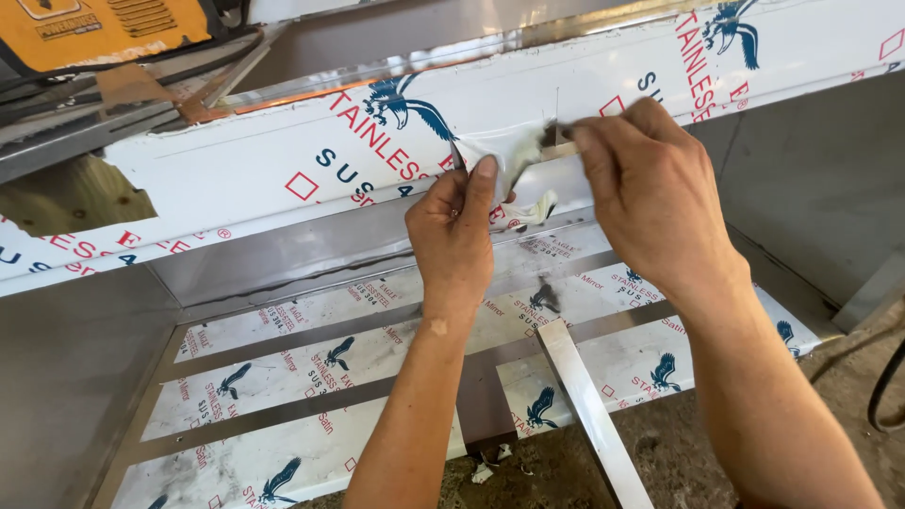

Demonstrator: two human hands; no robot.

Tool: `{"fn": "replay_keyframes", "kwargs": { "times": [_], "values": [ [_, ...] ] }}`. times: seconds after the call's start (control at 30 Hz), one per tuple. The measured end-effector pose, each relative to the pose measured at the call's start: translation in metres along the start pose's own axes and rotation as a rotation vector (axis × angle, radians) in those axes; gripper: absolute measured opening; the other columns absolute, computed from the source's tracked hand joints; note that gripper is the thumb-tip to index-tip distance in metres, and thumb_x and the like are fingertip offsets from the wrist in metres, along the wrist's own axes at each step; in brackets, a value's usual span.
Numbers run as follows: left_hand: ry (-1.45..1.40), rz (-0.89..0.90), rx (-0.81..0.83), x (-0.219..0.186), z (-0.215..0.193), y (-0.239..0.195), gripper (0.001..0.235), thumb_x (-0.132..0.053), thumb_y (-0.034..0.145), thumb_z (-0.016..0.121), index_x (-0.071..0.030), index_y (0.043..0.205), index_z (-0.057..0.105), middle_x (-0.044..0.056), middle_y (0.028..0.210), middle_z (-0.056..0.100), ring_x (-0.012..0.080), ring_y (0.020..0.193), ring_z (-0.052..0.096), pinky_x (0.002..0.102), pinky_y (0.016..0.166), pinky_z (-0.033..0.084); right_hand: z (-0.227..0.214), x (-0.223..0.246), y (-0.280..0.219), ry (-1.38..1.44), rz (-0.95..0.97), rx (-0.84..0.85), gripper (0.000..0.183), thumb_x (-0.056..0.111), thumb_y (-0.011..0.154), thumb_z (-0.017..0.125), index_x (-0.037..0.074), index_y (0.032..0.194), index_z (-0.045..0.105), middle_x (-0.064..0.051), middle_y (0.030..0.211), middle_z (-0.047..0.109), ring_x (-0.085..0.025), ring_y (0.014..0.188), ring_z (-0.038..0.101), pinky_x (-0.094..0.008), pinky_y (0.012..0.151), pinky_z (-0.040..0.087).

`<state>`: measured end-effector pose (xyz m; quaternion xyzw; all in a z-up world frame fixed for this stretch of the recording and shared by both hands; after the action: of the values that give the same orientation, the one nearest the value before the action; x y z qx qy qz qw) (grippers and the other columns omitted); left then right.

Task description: The person is assembling a large stainless steel metal structure, performing tasks such as measuring, marking, and fitting various components.

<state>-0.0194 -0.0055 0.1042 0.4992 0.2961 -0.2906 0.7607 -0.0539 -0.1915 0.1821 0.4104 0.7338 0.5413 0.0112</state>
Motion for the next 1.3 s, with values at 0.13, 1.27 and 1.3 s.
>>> {"fn": "replay_keyframes", "kwargs": {
  "times": [0.13, 1.27, 1.3],
  "values": [
    [0.060, 0.068, 0.009, -0.003, 0.000, -0.004, 0.043, -0.030, 0.102, 0.071, -0.007, 0.069, 0.055, -0.011, 0.064, 0.043, 0.0016, 0.062, 0.029, 0.024, 0.054, 0.022, 0.003, 0.017, 0.007, -0.182, -0.448, -0.105, 0.010, 0.015, 0.105, 0.074, 0.005, 0.104, 0.076, -0.007, 0.090, 0.066, -0.023, 0.080, 0.062, -0.039, 0.077, 0.047],
    [0.145, 0.146, -0.015, -0.015, 0.001, -0.012, 0.039, -0.037, 0.102, 0.070, -0.006, 0.079, 0.071, -0.007, 0.064, 0.058, 0.0005, 0.061, 0.037, 0.022, 0.055, 0.028, -0.004, 0.013, 0.011, -0.506, -0.651, -0.224, 0.007, 0.009, 0.095, 0.082, 0.007, 0.096, 0.076, -0.001, 0.094, 0.069, -0.016, 0.087, 0.059, -0.035, 0.085, 0.040],
    [0.143, 0.144, -0.014, -0.015, 0.001, -0.012, 0.039, -0.037, 0.102, 0.070, -0.006, 0.079, 0.071, -0.007, 0.064, 0.058, 0.0005, 0.061, 0.037, 0.022, 0.055, 0.028, -0.007, 0.011, 0.010, -0.509, -0.649, -0.222, 0.007, 0.009, 0.095, 0.082, 0.007, 0.096, 0.076, -0.001, 0.094, 0.069, -0.016, 0.087, 0.059, -0.035, 0.085, 0.040]
  ]
}}
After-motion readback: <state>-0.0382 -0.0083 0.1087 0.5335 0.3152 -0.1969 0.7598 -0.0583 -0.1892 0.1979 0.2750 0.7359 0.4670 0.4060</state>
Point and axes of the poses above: each hand's wrist, its own y-axis towards the middle knuckle, its own z-axis out of the palm, x = y × z, the point moved 5 cm from there along y, towards the middle knuckle
